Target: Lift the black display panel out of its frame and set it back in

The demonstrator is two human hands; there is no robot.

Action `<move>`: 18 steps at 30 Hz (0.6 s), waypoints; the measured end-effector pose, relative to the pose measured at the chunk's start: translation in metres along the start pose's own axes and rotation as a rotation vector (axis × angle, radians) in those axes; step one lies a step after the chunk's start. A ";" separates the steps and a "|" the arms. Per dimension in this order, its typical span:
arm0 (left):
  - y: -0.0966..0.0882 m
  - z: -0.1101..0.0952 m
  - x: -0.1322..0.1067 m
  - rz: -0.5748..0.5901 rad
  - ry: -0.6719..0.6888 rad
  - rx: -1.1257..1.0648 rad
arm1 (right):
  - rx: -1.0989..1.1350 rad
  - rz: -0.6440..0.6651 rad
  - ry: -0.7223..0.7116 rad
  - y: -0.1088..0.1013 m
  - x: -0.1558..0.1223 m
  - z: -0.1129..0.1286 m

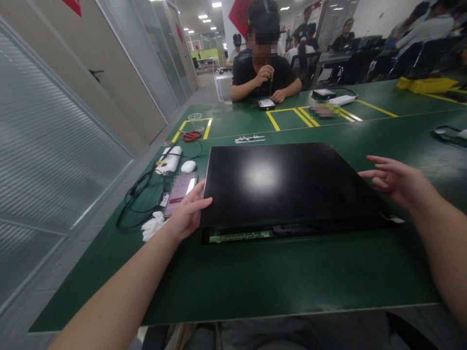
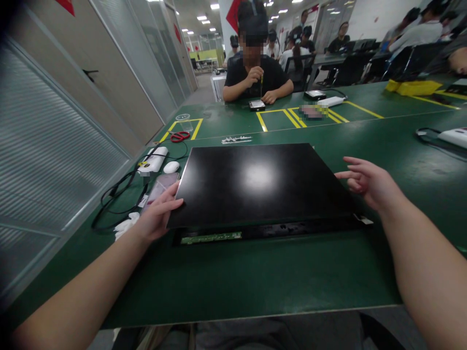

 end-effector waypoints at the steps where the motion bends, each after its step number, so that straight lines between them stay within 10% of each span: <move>1: 0.000 0.000 0.000 -0.005 -0.001 -0.002 | -0.022 -0.020 -0.008 -0.001 0.001 -0.001; 18: 0.000 0.003 0.000 0.005 -0.018 0.043 | -0.227 -0.106 -0.123 0.008 -0.009 0.003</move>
Point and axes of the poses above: each hand's wrist, its own x-axis towards the middle knuckle, its own y-axis out of the palm, z = x × y, the point moved 2 cm from there along x, towards the middle knuckle, and after that the axes turned 2 degrees about -z, right-handed, at the moved point
